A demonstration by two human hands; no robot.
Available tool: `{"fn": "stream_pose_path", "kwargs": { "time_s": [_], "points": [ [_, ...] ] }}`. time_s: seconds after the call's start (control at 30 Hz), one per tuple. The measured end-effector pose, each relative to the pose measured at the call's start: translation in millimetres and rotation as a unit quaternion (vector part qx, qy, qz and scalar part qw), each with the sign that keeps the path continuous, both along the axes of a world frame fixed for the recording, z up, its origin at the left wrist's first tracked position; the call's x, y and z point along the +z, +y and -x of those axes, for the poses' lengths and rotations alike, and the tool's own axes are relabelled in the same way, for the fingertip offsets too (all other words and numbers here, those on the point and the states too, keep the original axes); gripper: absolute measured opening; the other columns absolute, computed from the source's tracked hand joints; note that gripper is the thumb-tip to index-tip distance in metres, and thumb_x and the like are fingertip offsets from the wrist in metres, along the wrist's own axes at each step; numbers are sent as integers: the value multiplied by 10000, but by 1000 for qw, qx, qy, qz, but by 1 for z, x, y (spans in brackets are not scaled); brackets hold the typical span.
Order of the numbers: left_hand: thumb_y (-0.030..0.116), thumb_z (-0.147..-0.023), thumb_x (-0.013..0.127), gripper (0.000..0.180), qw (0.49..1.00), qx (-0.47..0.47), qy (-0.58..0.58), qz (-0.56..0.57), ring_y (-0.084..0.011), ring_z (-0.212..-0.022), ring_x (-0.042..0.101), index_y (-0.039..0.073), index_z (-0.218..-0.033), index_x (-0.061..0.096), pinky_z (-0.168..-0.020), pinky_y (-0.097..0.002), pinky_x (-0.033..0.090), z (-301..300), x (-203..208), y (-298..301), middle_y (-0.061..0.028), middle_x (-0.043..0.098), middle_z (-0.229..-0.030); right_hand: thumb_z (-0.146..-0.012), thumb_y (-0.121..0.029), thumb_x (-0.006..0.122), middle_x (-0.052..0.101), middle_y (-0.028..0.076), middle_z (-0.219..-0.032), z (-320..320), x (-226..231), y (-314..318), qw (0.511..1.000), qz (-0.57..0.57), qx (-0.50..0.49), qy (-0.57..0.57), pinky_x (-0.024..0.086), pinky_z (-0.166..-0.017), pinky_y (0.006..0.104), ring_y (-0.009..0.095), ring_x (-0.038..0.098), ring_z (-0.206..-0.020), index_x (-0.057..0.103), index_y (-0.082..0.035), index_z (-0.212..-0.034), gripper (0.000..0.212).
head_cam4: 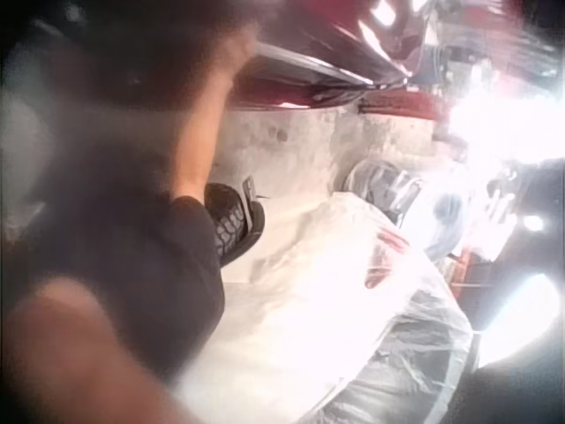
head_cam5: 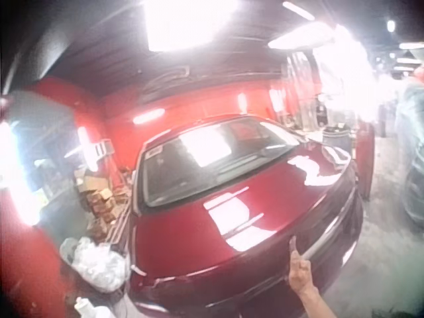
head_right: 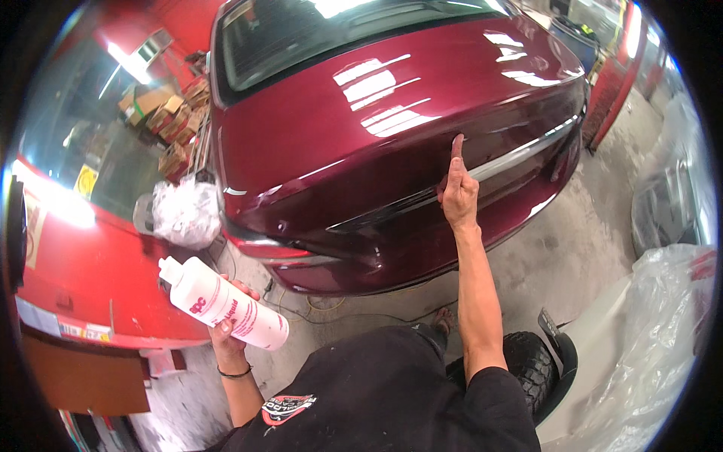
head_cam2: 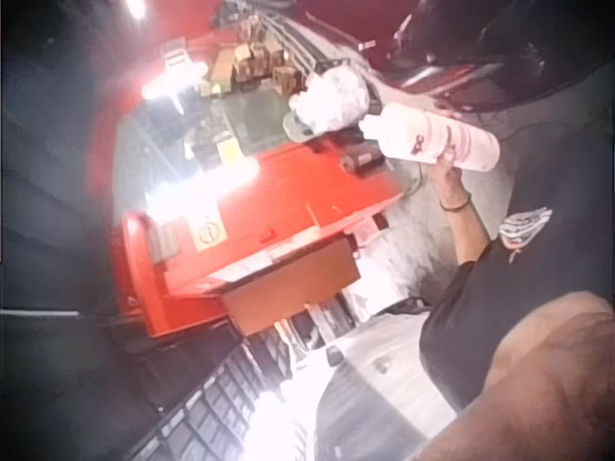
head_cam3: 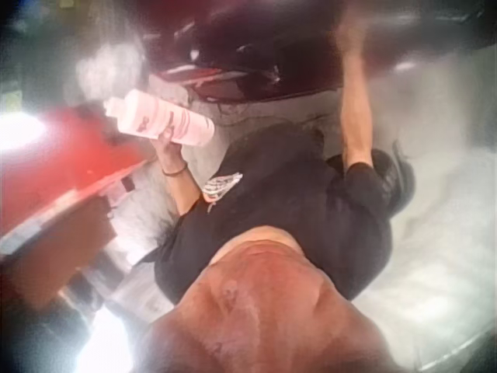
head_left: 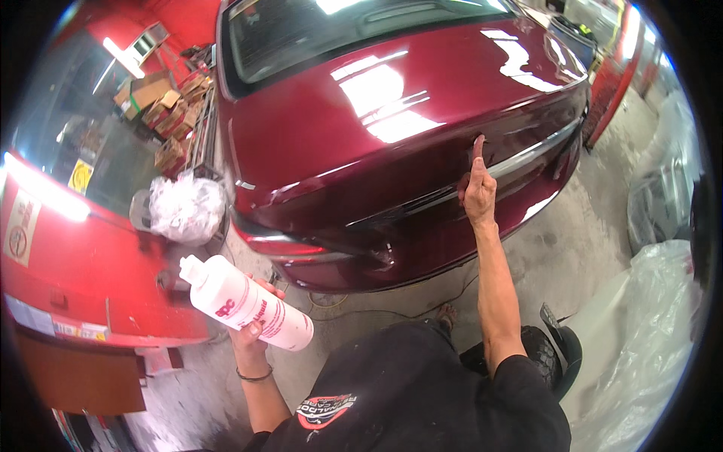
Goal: The person uses a yellow orbital polisher with a white pad to buff the rear trunk and bumper of a maroon car. They pause to apply a white polishing compound from a bottle onto the surface, then resume polishing with the machine.
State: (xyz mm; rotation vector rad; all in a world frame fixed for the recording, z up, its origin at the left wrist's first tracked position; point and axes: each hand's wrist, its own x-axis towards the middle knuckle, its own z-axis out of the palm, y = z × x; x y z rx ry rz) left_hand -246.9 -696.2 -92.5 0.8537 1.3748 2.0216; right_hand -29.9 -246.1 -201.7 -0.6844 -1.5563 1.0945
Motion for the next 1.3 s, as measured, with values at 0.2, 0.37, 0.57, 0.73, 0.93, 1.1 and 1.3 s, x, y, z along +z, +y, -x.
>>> {"fn": "stream_pose_path", "kwargs": {
  "time_s": [0.2,0.37,0.57,0.73,0.93,1.1,1.3],
  "points": [
    [388,-774,945,995,996,83,-16,25,-344,-1124,755,14,-1570,481,-957,-445,638,28,-29,-115,-174,695,-1244,-1216,-397,420,487,142,-573,80,-18,-98,986,-96,-55,-127,480,-547,422,252,544,-499,299,-251,-1774,589],
    [312,-742,948,903,988,143,-53,24,-340,-1106,768,-22,-1480,548,-946,-447,653,40,-41,-184,-187,712,-1226,-1181,-414,506,497,159,-549,142,-19,-183,972,-116,-75,-189,473,-543,502,386,585,-499,322,-293,-1765,624],
    [319,-729,898,809,980,187,-40,51,-312,-1068,765,-37,-1387,590,-913,-424,636,34,-45,-229,-171,723,-1185,-1195,-367,495,548,104,-619,160,-26,-237,986,-97,60,-125,500,-580,361,193,551,-529,495,-192,-1691,526],
    [213,-730,866,771,976,207,-60,31,-331,-1026,771,-48,-1396,579,-894,-438,644,37,-61,-257,-188,729,-1153,-1190,-475,394,694,190,-656,175,2,-257,949,3,-116,-295,561,-624,511,363,733,-626,106,-58,-1785,782],
    [212,-783,862,747,981,180,-43,54,-362,-1047,786,-49,-1414,558,-920,-465,642,46,-70,-245,-202,739,-1164,-1118,-688,395,737,388,-865,266,55,-302,919,28,-58,-388,633,-804,556,528,774,-843,-76,403,-1487,1244],
    [115,-726,927,794,981,139,-29,133,-282,-1091,758,-37,-1428,588,-973,-428,623,57,-61,-213,-188,737,-1203,-1147,-645,407,777,187,-884,231,61,-332,917,82,247,-301,607,-806,436,348,755,-808,568,90,-1504,833],
    [245,-683,964,795,916,-16,243,320,-313,-1055,788,41,-1382,646,-924,-422,606,88,-42,-177,-156,792,-1082,-1175,-534,471,688,82,-1415,131,52,-375,774,432,459,-55,530,-1086,389,189,657,-1196,556,-101,-1643,643]
  ]
}}
